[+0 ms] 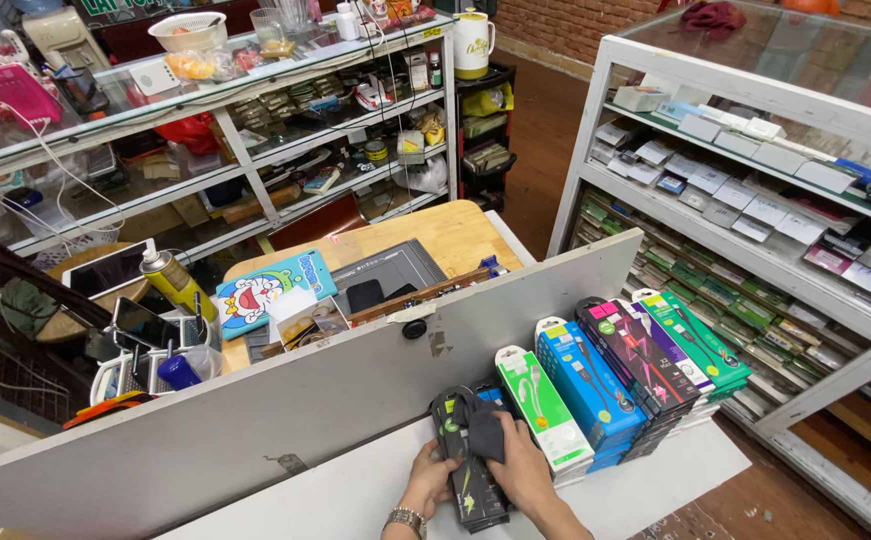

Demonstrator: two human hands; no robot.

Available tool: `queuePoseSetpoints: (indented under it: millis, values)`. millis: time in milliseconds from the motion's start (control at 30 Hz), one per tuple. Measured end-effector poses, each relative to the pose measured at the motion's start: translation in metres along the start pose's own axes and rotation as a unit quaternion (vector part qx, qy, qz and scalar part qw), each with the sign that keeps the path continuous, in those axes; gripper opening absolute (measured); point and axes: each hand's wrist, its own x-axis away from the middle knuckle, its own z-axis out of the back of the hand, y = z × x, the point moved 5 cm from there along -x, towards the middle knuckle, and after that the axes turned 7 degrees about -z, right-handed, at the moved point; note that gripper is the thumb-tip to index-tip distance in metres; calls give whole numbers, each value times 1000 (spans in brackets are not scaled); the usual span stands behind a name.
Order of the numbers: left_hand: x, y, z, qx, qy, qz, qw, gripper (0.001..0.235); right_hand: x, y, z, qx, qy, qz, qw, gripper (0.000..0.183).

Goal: The person wipes the surfaces of several small electronics boxes with a dark cloth on a counter, then places them onto a glass shelf. The person repeats this process for multiple boxes of different colors and sizes.

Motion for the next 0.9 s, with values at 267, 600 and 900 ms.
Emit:
queuePoseSetpoints:
  millis: [267, 600, 900]
  values:
    - [-19, -7, -5, -47, 58, -50, 996, 64, 0, 2, -17, -62, -83, 120, 987, 96]
    - [-19, 24, -2, -127, 51, -126, 983, 45, -23, 11, -13, -135, -51, 81, 986, 85]
    - [67, 78, -23, 51, -100, -151, 982, 78, -10, -48, 25, -153, 35, 155, 975, 78]
